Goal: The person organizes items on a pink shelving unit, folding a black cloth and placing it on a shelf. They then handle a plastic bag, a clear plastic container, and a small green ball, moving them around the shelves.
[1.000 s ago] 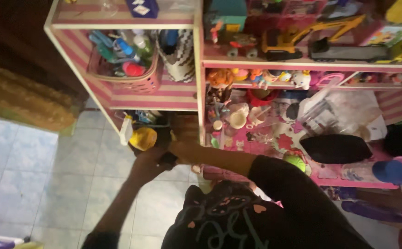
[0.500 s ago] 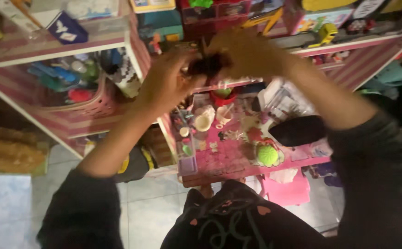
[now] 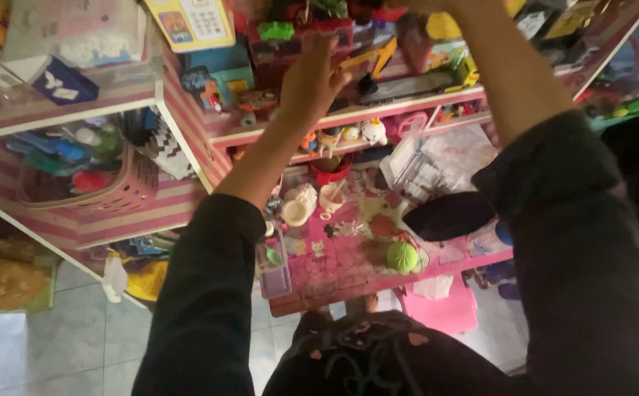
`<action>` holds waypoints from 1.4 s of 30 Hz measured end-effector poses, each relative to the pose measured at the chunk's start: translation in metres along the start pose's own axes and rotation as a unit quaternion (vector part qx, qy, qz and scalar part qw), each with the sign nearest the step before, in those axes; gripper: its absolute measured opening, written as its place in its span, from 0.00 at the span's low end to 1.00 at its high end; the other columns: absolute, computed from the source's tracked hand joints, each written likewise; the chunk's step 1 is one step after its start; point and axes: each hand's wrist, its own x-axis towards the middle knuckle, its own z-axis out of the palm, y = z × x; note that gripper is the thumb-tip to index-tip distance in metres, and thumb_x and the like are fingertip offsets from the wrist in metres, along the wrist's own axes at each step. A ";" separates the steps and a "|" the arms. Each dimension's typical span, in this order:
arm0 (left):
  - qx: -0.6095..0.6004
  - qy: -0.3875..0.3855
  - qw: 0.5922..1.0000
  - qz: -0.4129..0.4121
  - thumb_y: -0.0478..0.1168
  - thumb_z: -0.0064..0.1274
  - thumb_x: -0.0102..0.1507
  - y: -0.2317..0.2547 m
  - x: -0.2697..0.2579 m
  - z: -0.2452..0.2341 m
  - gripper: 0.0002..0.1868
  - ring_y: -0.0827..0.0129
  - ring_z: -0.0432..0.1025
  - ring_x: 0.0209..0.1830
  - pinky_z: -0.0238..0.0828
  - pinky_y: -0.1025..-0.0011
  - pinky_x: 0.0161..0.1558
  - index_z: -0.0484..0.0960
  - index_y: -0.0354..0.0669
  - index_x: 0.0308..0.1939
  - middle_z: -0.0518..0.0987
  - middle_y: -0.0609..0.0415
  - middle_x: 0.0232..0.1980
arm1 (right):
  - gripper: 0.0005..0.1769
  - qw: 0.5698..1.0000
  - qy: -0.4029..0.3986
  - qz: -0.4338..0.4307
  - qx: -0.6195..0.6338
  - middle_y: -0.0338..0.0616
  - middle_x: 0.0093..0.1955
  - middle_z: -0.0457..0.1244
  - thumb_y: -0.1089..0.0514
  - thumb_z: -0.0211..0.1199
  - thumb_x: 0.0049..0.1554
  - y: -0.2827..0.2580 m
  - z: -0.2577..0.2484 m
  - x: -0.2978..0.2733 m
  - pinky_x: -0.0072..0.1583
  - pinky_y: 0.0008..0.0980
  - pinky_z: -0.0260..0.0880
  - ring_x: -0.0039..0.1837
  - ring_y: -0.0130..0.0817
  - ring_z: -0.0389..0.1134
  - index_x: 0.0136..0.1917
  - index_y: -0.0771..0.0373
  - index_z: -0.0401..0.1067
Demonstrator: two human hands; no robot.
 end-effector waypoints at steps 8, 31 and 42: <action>0.007 -0.027 0.998 -0.057 0.38 0.60 0.64 -0.021 -0.013 0.021 0.18 0.46 0.76 0.50 0.72 0.52 0.48 0.77 0.45 0.57 0.80 0.43 0.52 | 0.35 0.968 0.199 -0.143 0.056 0.57 0.53 0.70 0.52 0.77 0.42 0.035 0.034 0.033 0.50 0.46 0.72 0.52 0.53 0.72 0.62 0.65 0.76; 0.012 -0.033 0.997 -0.075 0.34 0.63 0.58 -0.021 -0.021 0.014 0.22 0.39 0.75 0.48 0.72 0.48 0.47 0.73 0.45 0.55 0.73 0.43 0.61 | 0.40 0.980 0.095 -0.155 -0.076 0.52 0.56 0.70 0.65 0.79 0.30 0.080 0.133 0.107 0.57 0.48 0.73 0.57 0.52 0.72 0.60 0.60 0.78; 0.065 0.002 0.997 -0.031 0.33 0.60 0.62 -0.022 -0.031 0.020 0.22 0.40 0.73 0.51 0.69 0.47 0.49 0.72 0.47 0.57 0.70 0.41 0.65 | 0.41 0.963 0.129 -0.202 -0.126 0.53 0.57 0.70 0.61 0.81 0.29 0.085 0.161 0.104 0.63 0.42 0.71 0.61 0.51 0.71 0.58 0.60 0.78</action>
